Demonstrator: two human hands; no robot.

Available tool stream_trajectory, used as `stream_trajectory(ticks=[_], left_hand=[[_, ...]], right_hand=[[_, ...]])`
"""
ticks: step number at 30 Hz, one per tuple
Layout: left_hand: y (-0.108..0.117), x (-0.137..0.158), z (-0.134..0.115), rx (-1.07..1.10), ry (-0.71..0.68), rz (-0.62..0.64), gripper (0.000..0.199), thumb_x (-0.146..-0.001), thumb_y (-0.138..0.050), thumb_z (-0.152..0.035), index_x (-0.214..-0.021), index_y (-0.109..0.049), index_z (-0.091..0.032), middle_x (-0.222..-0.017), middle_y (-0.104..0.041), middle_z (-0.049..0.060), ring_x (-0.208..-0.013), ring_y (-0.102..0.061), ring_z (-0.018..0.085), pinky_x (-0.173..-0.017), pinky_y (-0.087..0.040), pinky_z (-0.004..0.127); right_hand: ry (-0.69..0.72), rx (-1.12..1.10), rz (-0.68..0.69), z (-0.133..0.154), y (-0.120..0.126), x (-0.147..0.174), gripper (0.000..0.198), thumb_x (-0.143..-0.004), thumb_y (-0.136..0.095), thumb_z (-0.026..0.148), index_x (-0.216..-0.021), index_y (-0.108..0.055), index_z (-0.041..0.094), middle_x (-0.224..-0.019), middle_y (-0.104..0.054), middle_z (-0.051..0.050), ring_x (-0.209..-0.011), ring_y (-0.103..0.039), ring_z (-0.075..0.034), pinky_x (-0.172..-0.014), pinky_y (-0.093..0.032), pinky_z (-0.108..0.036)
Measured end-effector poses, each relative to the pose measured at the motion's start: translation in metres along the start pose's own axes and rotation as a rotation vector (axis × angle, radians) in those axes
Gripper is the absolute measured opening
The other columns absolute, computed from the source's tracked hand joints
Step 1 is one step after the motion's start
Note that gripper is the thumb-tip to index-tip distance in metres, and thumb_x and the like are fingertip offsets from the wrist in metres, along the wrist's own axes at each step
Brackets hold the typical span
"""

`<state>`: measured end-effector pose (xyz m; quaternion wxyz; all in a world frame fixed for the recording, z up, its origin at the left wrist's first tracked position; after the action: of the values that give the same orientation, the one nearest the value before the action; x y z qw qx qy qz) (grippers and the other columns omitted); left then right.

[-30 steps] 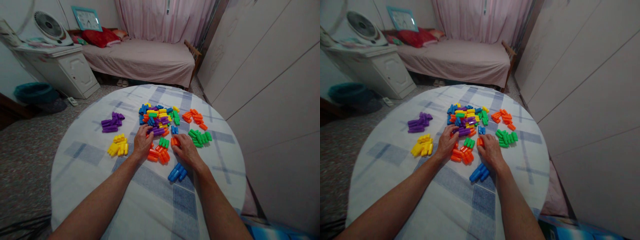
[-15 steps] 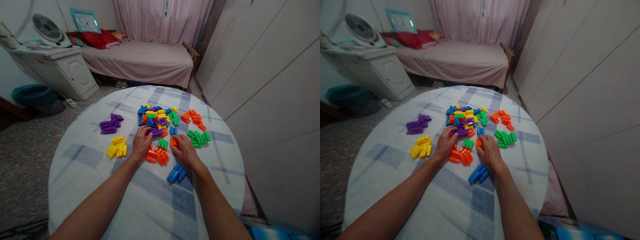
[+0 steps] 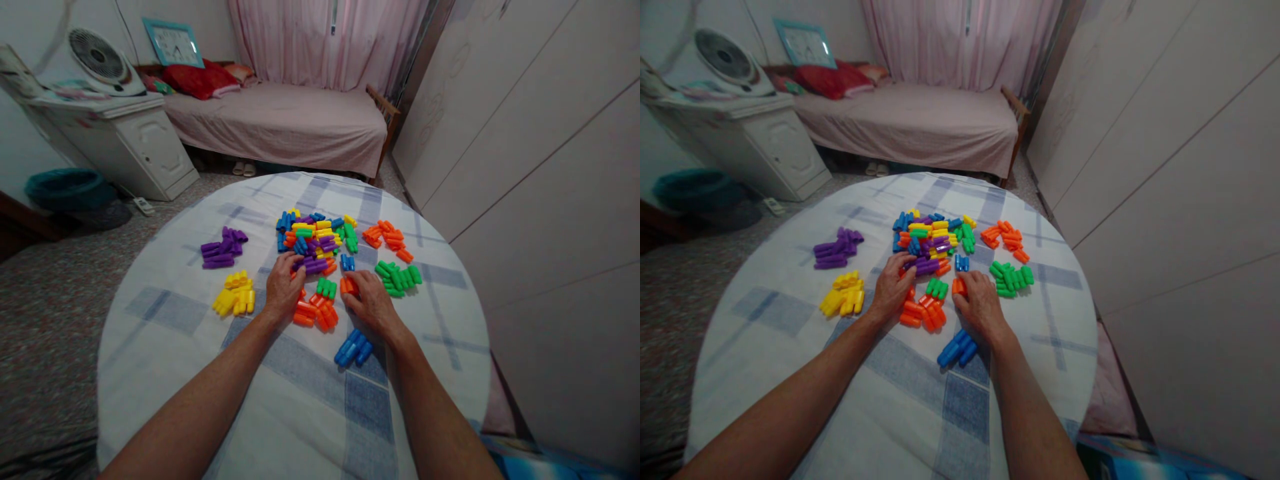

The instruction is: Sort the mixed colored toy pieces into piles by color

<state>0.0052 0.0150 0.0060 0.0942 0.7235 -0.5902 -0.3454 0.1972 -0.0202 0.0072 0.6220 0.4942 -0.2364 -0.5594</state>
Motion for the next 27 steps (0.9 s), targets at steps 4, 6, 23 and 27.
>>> stream_trajectory(ticks=[4,6,23,27], left_hand=[[0.001,0.0002,-0.0015,0.001,0.001,-0.006,0.024,-0.082,-0.047,-0.024,-0.102,-0.062,-0.018,-0.115,-0.057,0.008,-0.112,-0.053,0.021,-0.099,-0.042,0.037],[0.0008,0.0003,-0.0015,0.0,0.002,-0.004,0.024,-0.083,-0.047,-0.024,-0.101,-0.062,-0.018,-0.115,-0.057,0.009,-0.112,-0.053,0.021,-0.099,-0.042,0.037],[0.001,-0.0005,-0.0014,0.009,0.011,0.001,0.026,-0.082,-0.047,-0.024,-0.102,-0.062,-0.017,-0.114,-0.057,0.009,-0.111,-0.053,0.022,-0.099,-0.042,0.037],[0.0009,-0.0003,-0.0013,0.01,0.004,0.0,0.026,-0.082,-0.047,-0.024,-0.103,-0.062,-0.015,-0.115,-0.057,0.009,-0.111,-0.053,0.021,-0.099,-0.042,0.037]], right_hand=[[0.005,-0.001,-0.004,-0.0003,-0.0005,0.0,0.04,-0.081,-0.052,0.025,-0.12,-0.056,0.018,-0.112,-0.058,-0.011,-0.101,-0.051,-0.024,-0.091,-0.04,-0.039],[-0.007,0.003,0.0,-0.0017,-0.0009,-0.0001,0.04,-0.081,-0.052,0.026,-0.12,-0.056,0.017,-0.111,-0.058,-0.011,-0.101,-0.051,-0.024,-0.091,-0.039,-0.039],[-0.024,-0.017,0.005,-0.0001,0.0017,0.0001,0.038,-0.082,-0.053,0.026,-0.119,-0.056,0.017,-0.113,-0.057,-0.011,-0.102,-0.051,-0.023,-0.091,-0.039,-0.037],[-0.023,-0.041,-0.01,-0.0005,0.0022,-0.0005,0.037,-0.081,-0.053,0.026,-0.117,-0.057,0.017,-0.112,-0.058,-0.011,-0.101,-0.051,-0.023,-0.092,-0.039,-0.037]])
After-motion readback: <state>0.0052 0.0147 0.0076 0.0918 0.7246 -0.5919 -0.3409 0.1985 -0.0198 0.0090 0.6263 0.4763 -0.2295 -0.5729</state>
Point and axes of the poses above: each hand's wrist, its own x-axis away from the middle knuckle, its own y-axis out of the back of the hand, z = x × y, the point moved 10 cm from there along -x, towards the middle knuckle
